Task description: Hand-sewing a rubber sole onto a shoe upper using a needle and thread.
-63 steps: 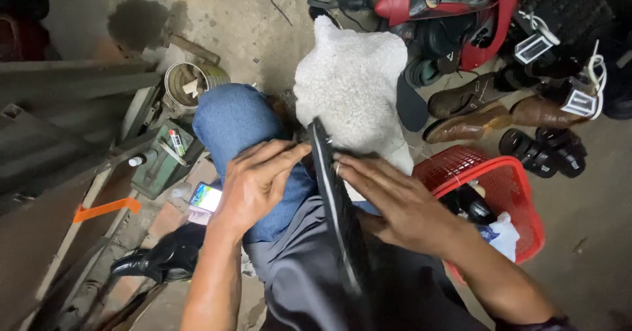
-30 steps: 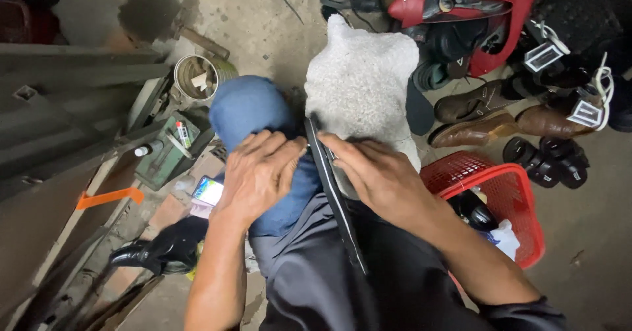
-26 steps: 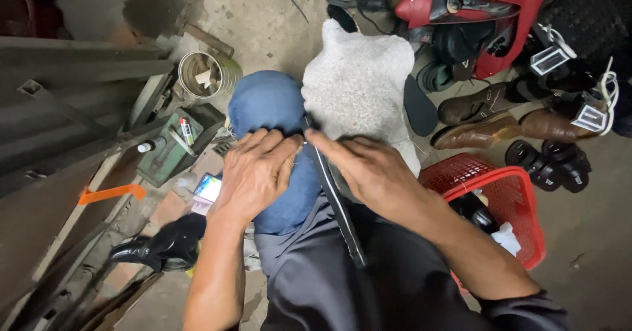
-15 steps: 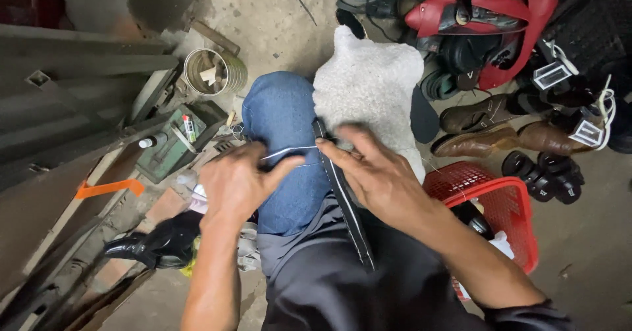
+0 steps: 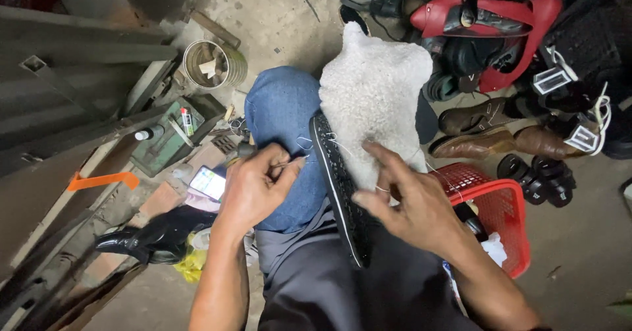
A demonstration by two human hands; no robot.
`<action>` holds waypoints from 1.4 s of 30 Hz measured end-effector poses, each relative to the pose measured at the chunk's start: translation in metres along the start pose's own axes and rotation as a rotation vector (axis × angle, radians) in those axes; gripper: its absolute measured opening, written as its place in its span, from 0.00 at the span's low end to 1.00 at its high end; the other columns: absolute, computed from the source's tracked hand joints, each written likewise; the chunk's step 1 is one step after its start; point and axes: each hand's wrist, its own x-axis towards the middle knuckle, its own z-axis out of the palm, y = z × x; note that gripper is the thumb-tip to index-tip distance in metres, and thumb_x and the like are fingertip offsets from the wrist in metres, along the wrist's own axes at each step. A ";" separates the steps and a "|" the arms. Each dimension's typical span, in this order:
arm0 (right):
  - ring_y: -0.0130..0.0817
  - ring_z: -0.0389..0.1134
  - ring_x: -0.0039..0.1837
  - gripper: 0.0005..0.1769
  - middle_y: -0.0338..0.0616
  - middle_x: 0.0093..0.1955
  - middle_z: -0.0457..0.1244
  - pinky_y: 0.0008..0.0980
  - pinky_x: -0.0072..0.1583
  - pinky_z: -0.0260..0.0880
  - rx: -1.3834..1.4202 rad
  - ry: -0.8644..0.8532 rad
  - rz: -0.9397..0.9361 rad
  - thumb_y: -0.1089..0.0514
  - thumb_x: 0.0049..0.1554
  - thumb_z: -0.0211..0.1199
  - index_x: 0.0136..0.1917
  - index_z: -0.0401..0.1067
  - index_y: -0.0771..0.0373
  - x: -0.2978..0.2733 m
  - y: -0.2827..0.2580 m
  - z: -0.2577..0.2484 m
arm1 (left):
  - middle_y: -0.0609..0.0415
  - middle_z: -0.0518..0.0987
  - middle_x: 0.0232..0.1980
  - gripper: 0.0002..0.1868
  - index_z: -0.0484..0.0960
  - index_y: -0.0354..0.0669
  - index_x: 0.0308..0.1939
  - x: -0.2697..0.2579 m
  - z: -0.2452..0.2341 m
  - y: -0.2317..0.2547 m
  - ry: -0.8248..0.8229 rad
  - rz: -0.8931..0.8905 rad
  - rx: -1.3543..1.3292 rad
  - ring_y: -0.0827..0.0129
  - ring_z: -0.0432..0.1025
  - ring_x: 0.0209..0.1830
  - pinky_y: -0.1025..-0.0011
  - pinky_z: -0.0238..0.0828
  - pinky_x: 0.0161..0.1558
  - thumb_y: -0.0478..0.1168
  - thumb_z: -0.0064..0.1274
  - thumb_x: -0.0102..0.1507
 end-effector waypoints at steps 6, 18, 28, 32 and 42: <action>0.36 0.66 0.31 0.59 0.37 0.34 0.60 0.43 0.45 0.72 -0.099 -0.224 0.119 0.31 0.55 0.60 0.86 0.32 0.51 0.029 -0.026 0.020 | 0.62 0.84 0.37 0.20 0.83 0.56 0.56 0.004 0.027 -0.005 -0.028 0.023 0.011 0.63 0.80 0.37 0.61 0.74 0.39 0.42 0.59 0.60; 0.55 0.72 0.37 0.42 0.54 0.32 0.69 0.50 0.42 0.69 0.077 -0.069 0.175 0.52 0.55 0.58 0.81 0.53 0.59 0.029 -0.009 0.031 | 0.56 0.67 0.12 0.20 0.68 0.54 0.17 -0.032 0.029 0.018 -0.028 0.117 -0.280 0.56 0.68 0.13 0.67 0.65 0.21 0.43 0.58 0.63; 0.40 0.63 0.30 0.33 0.46 0.23 0.61 0.37 0.35 0.65 0.157 0.037 0.112 0.61 0.57 0.57 0.75 0.62 0.69 0.015 0.004 0.027 | 0.54 0.69 0.20 0.19 0.69 0.51 0.21 -0.013 0.022 0.018 0.284 0.262 0.257 0.56 0.73 0.23 0.62 0.67 0.24 0.47 0.57 0.65; 0.37 0.61 0.30 0.32 0.45 0.22 0.59 0.35 0.36 0.66 0.204 0.081 0.116 0.63 0.56 0.57 0.74 0.64 0.67 0.007 0.002 0.025 | 0.52 0.77 0.30 0.09 0.78 0.48 0.34 -0.003 0.032 0.028 0.219 0.257 0.285 0.52 0.77 0.33 0.57 0.74 0.31 0.45 0.62 0.60; 0.38 0.70 0.35 0.38 0.45 0.28 0.67 0.40 0.38 0.71 0.176 -0.025 0.157 0.42 0.58 0.64 0.74 0.65 0.62 -0.017 0.007 0.029 | 0.55 0.83 0.45 0.11 0.86 0.48 0.50 0.016 0.046 0.039 0.117 0.236 0.103 0.51 0.80 0.40 0.53 0.79 0.36 0.41 0.55 0.66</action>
